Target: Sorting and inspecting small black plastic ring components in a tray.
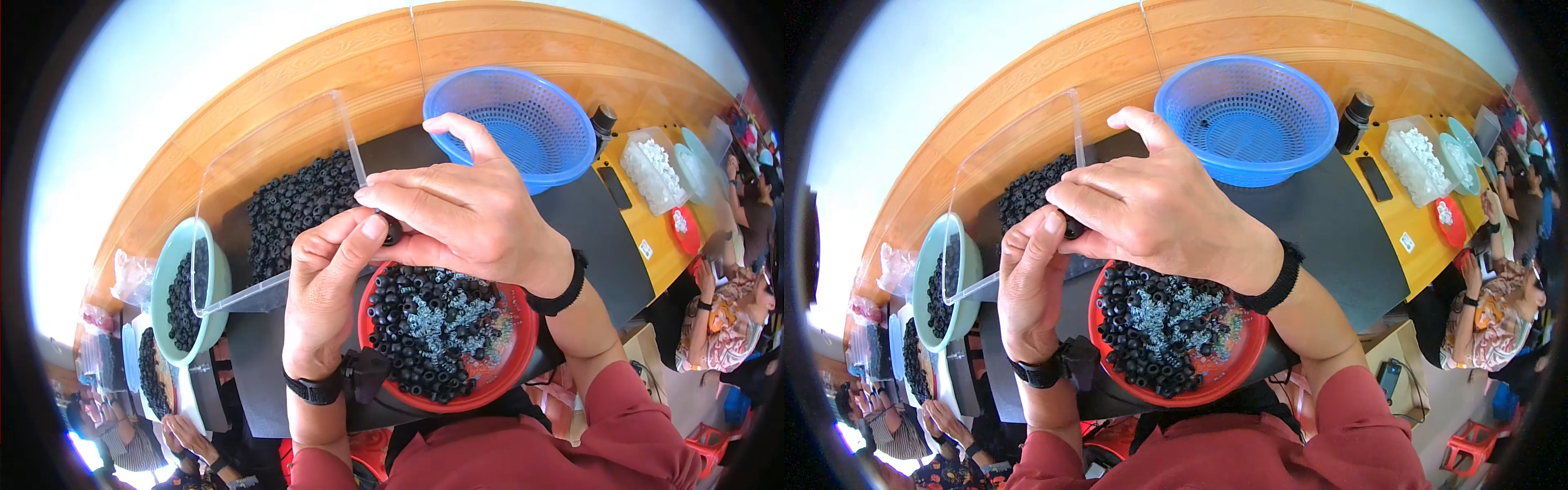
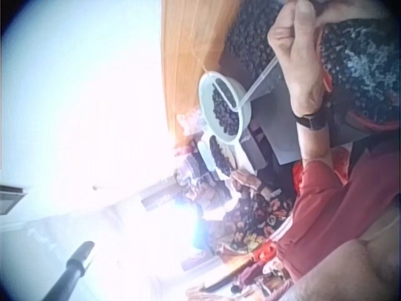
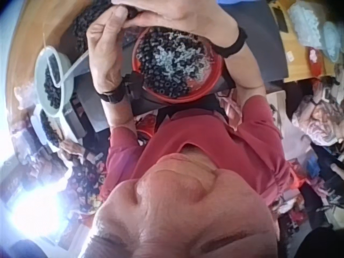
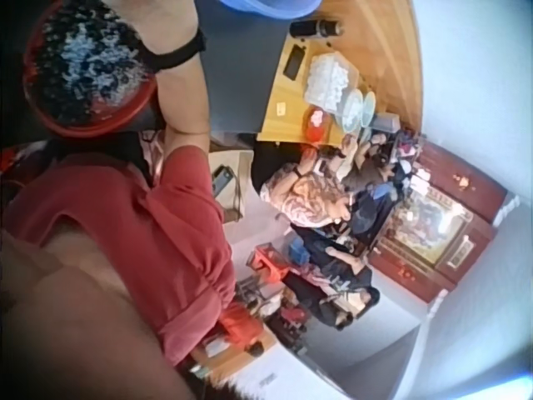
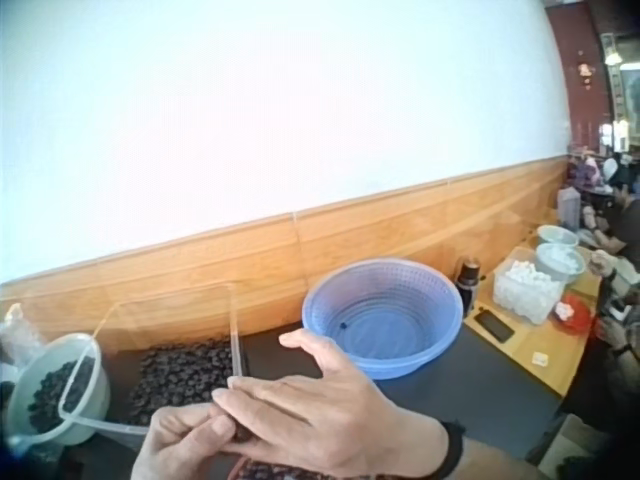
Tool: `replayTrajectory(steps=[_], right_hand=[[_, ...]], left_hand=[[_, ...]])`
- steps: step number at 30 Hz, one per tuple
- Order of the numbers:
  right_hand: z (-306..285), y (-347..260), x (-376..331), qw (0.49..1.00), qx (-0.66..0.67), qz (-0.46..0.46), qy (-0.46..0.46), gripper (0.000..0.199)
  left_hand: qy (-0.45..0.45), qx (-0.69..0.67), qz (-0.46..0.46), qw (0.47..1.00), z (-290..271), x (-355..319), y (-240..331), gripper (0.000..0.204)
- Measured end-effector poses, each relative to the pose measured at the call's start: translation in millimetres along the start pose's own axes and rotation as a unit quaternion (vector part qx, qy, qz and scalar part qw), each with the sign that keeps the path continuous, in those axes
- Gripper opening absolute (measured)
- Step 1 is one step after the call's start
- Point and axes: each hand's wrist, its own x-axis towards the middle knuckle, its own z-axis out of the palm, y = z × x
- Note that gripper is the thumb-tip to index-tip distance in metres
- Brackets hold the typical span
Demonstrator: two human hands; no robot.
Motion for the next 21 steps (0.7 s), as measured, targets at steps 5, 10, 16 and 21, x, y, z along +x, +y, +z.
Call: replayTrajectory(steps=[5, 10, 16, 21], right_hand=[[-3, 1, 1, 1.000, 0.008, 0.016, -0.015, 0.047], [-4, 3, -1, 1.000, 0.000, 0.020, -0.012, 0.045], [-7, 2, -2, 0.996, -0.063, 0.004, -0.056, 0.044], [-9, 0, -1, 0.995, -0.067, 0.015, -0.071, 0.045]], left_hand=[[0.021, -0.025, -0.003, 0.999, 4, 0, -3, 0.023], [0.004, -0.037, -0.027, 0.999, 2, 2, -5, 0.024], [0.035, 0.020, -0.042, 0.998, 3, 3, -13, 0.026], [0.072, 0.027, -0.025, 0.997, 13, 1, -14, 0.026]])
